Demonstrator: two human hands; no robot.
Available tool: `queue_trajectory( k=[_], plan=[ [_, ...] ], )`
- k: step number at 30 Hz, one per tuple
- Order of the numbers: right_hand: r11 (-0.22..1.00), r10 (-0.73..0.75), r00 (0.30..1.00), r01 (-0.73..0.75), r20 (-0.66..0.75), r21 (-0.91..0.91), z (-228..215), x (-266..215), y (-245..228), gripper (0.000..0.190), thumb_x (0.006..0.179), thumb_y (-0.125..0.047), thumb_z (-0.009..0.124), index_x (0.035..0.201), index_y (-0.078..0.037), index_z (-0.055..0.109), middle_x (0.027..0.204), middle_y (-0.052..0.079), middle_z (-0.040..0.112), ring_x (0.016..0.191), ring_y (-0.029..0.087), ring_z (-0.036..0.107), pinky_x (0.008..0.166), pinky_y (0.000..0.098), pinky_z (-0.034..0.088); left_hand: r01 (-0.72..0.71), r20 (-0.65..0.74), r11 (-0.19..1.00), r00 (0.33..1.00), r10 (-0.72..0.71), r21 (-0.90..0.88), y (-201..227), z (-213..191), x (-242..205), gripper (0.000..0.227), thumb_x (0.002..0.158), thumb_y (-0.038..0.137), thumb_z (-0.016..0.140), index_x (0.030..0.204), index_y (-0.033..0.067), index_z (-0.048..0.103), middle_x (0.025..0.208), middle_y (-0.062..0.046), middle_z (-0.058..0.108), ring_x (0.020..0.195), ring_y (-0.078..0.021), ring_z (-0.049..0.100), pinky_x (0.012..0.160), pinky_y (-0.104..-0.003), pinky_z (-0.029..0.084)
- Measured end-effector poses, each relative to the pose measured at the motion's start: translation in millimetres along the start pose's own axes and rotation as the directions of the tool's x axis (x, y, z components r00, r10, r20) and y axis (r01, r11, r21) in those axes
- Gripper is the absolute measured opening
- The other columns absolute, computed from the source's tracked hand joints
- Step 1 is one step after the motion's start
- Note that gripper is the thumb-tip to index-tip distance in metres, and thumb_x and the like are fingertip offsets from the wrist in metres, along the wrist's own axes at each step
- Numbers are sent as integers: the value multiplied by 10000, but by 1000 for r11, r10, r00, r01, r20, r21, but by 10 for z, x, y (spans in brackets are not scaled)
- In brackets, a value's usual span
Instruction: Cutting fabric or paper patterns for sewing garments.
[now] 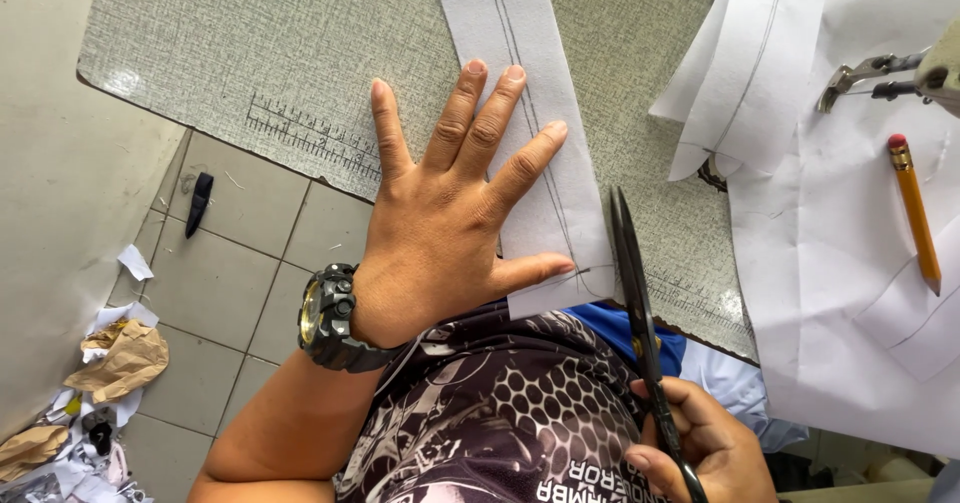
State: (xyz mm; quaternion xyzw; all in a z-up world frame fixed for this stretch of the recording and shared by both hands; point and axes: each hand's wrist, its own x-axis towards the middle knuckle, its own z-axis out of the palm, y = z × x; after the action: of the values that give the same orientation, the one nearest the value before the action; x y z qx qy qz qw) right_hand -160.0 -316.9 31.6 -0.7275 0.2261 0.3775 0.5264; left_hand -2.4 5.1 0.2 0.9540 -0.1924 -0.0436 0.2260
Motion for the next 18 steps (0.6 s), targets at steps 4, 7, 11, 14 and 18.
queue_trajectory(
  k=[4,7,11,14,18],
  plan=[
    [1000,-4,1000,4,-26,2,-89,-31,90,629,674,-26,875,1269,54,690,535,133,701,353,202,629,396,299,457,7,36,999,999,-9,36,2,-13,16,1086,844,858,582,1606,145,280,1661,-182,116,1494,-338,-51,1042,-846,-121],
    [1000,11,1000,-11,-25,3,-129,-28,169,627,690,9,863,1289,51,679,540,131,678,375,211,630,436,305,444,1,29,999,1000,-2,47,1,-8,19,1116,825,875,576,1605,124,306,1661,-179,101,1495,-334,-66,1043,-843,-132],
    [1000,3,1000,-2,-18,16,-115,-16,299,626,698,13,852,1296,43,672,568,160,752,380,205,638,421,301,451,-1,-78,999,997,5,55,53,-111,49,1031,846,823,642,1540,93,420,1627,-215,201,1501,-355,26,1076,-846,-56],
    [997,7,1000,-7,6,72,-106,22,367,618,706,50,843,1301,43,672,568,158,734,391,213,631,421,316,438,15,-223,995,975,8,98,8,-173,159,824,927,714,682,1447,91,536,1593,-207,280,1490,-344,142,1129,-823,55],
    [997,-15,1000,15,-6,78,-30,18,331,592,698,61,856,1268,34,698,554,158,746,394,203,619,423,304,389,9,-435,976,896,88,217,-437,-296,583,551,1034,514,696,1321,46,648,1453,-216,489,1375,-391,404,1114,-714,249]
  ],
)
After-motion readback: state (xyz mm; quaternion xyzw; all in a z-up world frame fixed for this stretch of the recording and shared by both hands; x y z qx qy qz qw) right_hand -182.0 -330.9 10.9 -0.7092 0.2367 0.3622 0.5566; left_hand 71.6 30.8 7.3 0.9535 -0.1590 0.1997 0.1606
